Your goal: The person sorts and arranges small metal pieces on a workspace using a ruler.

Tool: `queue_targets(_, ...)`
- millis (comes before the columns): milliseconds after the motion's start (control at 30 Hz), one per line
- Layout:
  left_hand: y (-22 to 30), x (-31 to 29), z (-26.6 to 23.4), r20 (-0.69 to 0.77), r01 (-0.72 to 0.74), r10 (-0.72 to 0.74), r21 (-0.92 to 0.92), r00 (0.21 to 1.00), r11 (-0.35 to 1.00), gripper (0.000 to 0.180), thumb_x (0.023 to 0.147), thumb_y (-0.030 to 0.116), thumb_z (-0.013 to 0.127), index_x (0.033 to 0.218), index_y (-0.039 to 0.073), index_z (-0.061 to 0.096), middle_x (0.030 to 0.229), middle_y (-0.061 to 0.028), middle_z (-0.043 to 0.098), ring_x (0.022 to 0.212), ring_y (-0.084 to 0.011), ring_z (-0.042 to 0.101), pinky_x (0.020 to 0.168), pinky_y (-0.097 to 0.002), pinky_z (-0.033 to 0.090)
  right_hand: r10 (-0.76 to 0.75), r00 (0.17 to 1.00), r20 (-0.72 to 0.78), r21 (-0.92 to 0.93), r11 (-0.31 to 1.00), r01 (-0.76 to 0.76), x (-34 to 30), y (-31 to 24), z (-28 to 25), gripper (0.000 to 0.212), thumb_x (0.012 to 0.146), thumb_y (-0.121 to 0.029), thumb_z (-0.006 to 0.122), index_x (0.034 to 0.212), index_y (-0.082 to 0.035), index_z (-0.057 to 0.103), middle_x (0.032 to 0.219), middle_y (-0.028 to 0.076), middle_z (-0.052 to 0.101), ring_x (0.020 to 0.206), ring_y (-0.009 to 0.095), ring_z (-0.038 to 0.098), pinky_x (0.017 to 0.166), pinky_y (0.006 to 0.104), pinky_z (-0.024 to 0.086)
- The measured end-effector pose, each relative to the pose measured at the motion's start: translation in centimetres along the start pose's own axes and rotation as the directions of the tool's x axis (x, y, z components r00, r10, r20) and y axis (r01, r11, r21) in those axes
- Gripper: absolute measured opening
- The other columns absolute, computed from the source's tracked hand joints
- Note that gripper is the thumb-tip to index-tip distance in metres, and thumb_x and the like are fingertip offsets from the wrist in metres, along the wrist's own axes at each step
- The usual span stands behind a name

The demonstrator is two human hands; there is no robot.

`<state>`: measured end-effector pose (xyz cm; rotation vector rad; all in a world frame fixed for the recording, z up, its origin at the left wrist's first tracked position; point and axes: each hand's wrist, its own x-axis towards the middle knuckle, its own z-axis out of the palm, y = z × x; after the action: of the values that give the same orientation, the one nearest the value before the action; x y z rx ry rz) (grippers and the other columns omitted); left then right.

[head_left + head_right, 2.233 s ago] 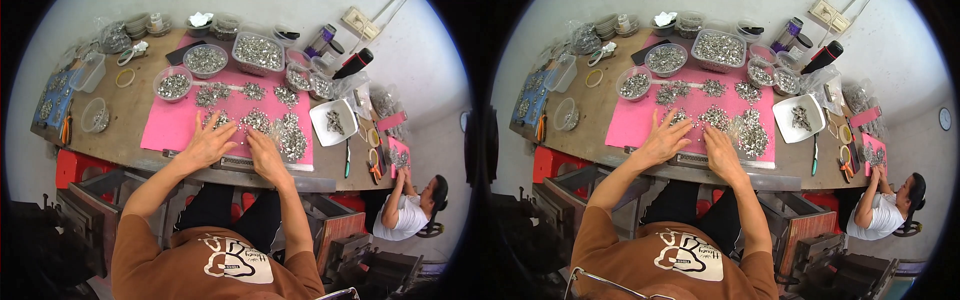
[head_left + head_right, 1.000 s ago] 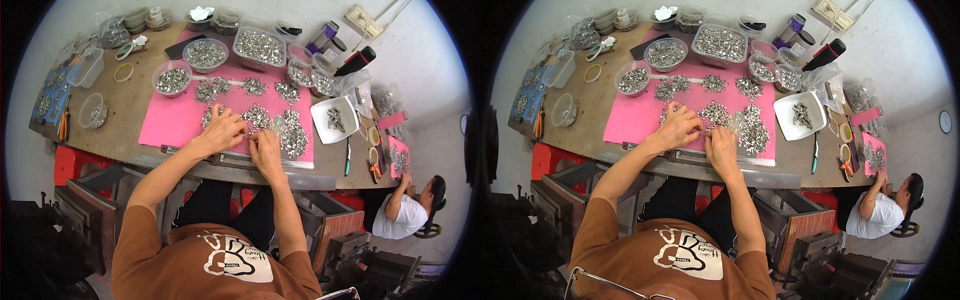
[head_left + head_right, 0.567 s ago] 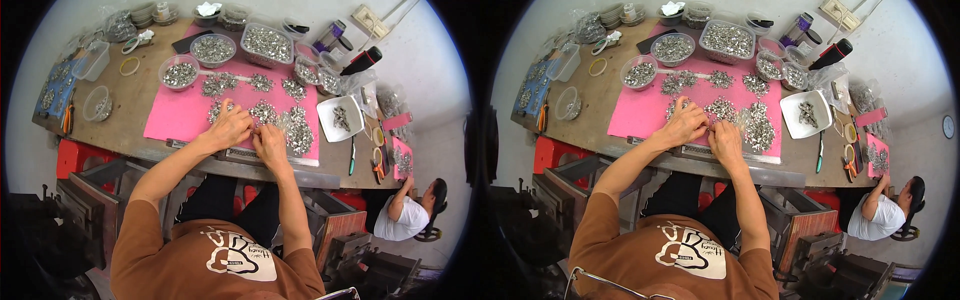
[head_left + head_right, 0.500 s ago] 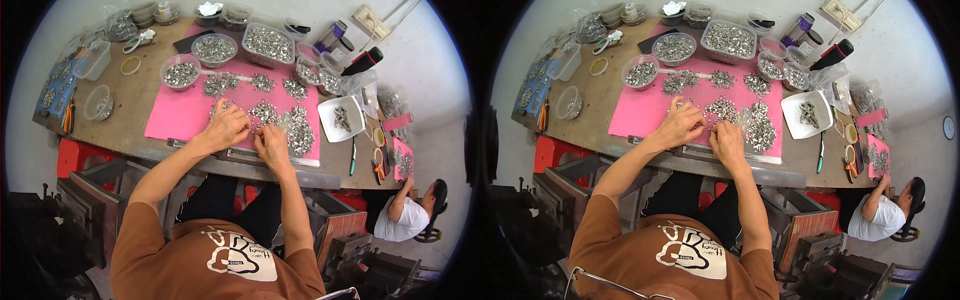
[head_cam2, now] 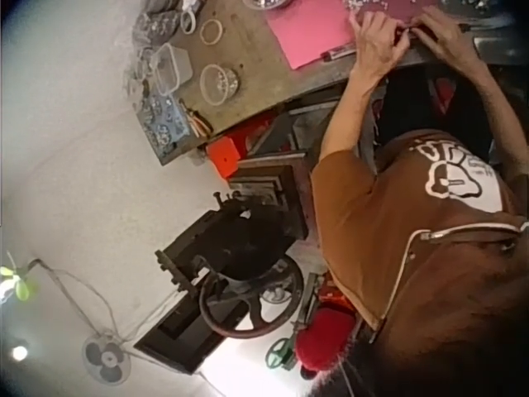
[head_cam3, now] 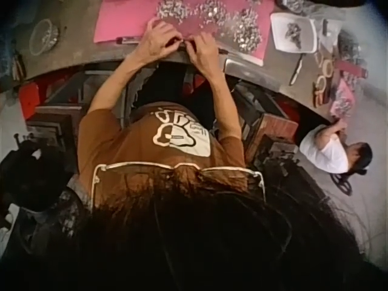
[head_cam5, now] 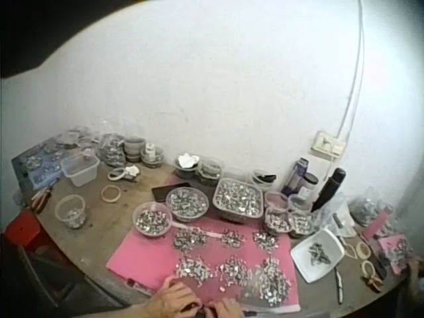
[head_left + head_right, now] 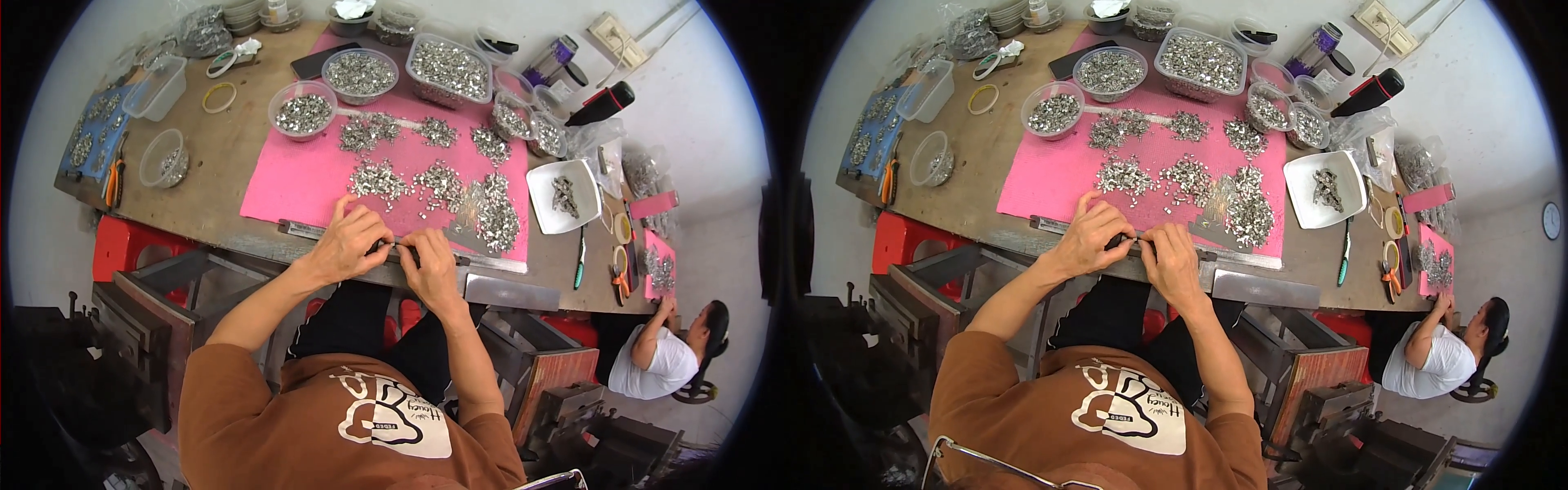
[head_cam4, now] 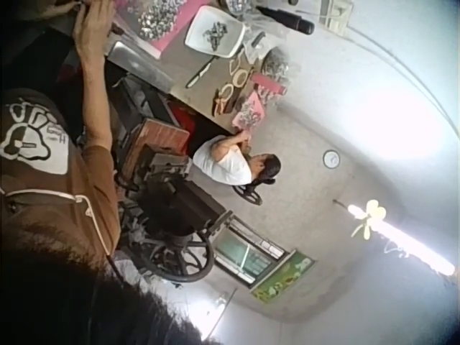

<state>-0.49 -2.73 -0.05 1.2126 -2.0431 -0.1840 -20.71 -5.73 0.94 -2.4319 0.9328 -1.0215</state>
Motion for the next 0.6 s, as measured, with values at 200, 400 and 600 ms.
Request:
queue_targets(200,-0.2,-0.6,-0.2,-0.006,0.029,-0.030,-0.125,1.000,0.992,0.013,0.085,0.015,0.072,0.095,0.008,0.068,0.088,-0.0031,0.064,0.091,-0.0221,0.061,0.108,-0.0528,0.032,0.001,0.999,-0.042,0.015,1.000,0.000,0.0,-0.2,0.1,0.015,0.080,0.003,0.074,0.093,0.000,0.067,0.089,0.012,0.062,0.083,0.031,0.060,0.074,0.0411,0.048)
queue_targets(400,1.0,-0.3,0.3,-0.074,0.137,-0.145,-0.099,0.987,0.986,0.013,0.089,0.017,0.072,0.099,0.009,0.069,0.086,-0.0027,0.065,0.088,-0.0226,0.061,0.105,-0.0504,0.034,0.131,0.988,-0.080,0.108,0.987,-0.122,0.6,1.9,-1.1,0.012,0.083,0.002,0.072,0.094,0.000,0.068,0.089,0.013,0.065,0.086,0.032,0.063,0.075,0.0408,0.050)
queue_targets(600,1.1,-0.3,1.0,-0.107,0.155,-0.152,0.021,0.983,0.988,0.024,0.085,0.027,0.078,0.099,0.009,0.069,0.086,-0.0027,0.066,0.086,-0.0217,0.061,0.103,-0.0481,0.035,0.250,0.965,-0.081,-0.038,0.966,-0.254,1.6,4.1,-0.8,0.009,0.084,-0.004,0.073,0.091,-0.002,0.068,0.087,0.012,0.062,0.085,0.032,0.062,0.077,0.0425,0.047)
